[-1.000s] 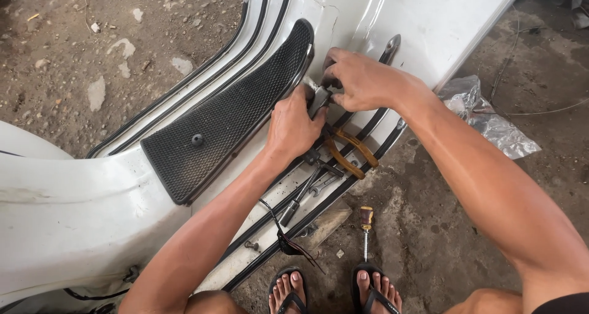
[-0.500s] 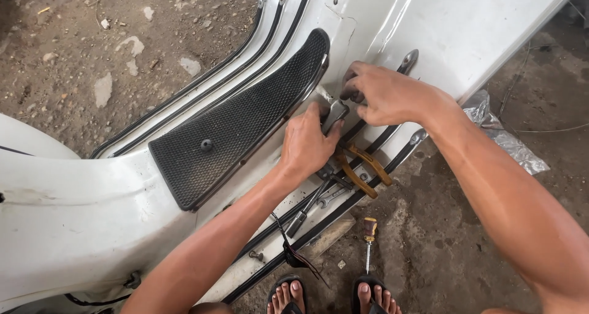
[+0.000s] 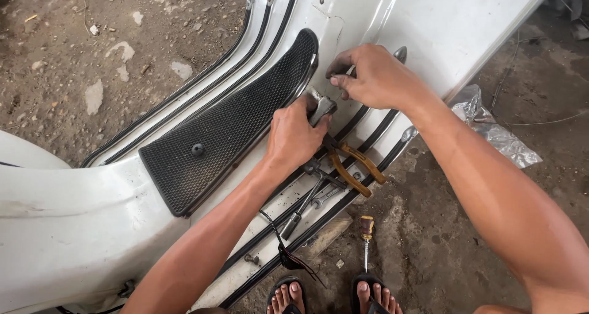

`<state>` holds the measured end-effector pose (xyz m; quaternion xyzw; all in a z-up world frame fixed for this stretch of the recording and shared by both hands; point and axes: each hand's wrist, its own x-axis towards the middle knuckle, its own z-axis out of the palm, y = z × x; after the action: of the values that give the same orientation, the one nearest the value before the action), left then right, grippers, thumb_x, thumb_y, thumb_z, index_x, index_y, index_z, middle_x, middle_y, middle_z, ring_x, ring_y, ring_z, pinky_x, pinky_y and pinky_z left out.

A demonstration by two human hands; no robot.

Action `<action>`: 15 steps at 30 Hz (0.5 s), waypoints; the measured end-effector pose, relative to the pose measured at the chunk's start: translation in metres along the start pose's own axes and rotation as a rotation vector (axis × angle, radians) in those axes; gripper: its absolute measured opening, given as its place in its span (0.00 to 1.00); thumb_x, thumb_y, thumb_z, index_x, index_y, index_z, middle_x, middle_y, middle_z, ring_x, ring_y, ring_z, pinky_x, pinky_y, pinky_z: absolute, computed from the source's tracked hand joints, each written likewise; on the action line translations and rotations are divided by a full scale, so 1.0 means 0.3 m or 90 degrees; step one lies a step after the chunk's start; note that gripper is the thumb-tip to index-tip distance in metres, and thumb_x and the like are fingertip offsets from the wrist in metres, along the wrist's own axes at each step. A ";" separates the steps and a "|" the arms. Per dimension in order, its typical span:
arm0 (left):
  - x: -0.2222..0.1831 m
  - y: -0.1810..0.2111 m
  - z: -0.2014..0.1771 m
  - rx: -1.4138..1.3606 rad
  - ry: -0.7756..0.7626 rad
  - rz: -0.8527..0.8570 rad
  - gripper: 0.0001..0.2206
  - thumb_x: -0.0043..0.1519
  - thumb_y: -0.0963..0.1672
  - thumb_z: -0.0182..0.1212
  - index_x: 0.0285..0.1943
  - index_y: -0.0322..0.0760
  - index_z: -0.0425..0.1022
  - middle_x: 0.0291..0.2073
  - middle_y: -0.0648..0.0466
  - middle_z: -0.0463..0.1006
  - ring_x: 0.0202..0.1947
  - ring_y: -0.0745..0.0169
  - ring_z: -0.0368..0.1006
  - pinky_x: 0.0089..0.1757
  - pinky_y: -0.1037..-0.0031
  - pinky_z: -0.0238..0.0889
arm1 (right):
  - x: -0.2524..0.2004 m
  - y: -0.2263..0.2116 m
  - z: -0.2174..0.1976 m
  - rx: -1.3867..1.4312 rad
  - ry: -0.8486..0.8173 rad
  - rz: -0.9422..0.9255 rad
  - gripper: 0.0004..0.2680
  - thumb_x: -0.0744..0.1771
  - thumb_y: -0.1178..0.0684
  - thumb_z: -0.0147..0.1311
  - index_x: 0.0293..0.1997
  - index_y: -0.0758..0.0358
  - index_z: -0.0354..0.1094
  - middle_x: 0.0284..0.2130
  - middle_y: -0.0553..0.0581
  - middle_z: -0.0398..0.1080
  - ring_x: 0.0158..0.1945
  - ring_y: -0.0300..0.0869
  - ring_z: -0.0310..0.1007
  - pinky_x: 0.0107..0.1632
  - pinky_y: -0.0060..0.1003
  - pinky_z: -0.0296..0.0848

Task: Tensioning and adjusting the pedal cable on a motorcycle using pliers and a screwdriver.

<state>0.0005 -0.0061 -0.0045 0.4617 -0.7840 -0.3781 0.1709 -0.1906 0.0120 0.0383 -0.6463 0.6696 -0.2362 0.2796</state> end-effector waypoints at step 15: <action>0.037 0.088 -0.106 0.130 -0.107 -0.015 0.21 0.64 0.44 0.61 0.63 0.21 0.72 0.49 0.25 0.77 0.48 0.28 0.78 0.39 0.47 0.77 | 0.000 0.039 0.051 0.111 0.058 -0.009 0.07 0.69 0.58 0.57 0.50 0.66 0.75 0.35 0.62 0.78 0.35 0.48 0.82 0.38 0.44 0.79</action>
<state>-0.0013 -0.0219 0.0352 0.4524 -0.8245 -0.3359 0.0521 -0.1890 0.0132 0.0192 -0.6129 0.6541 -0.3245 0.3021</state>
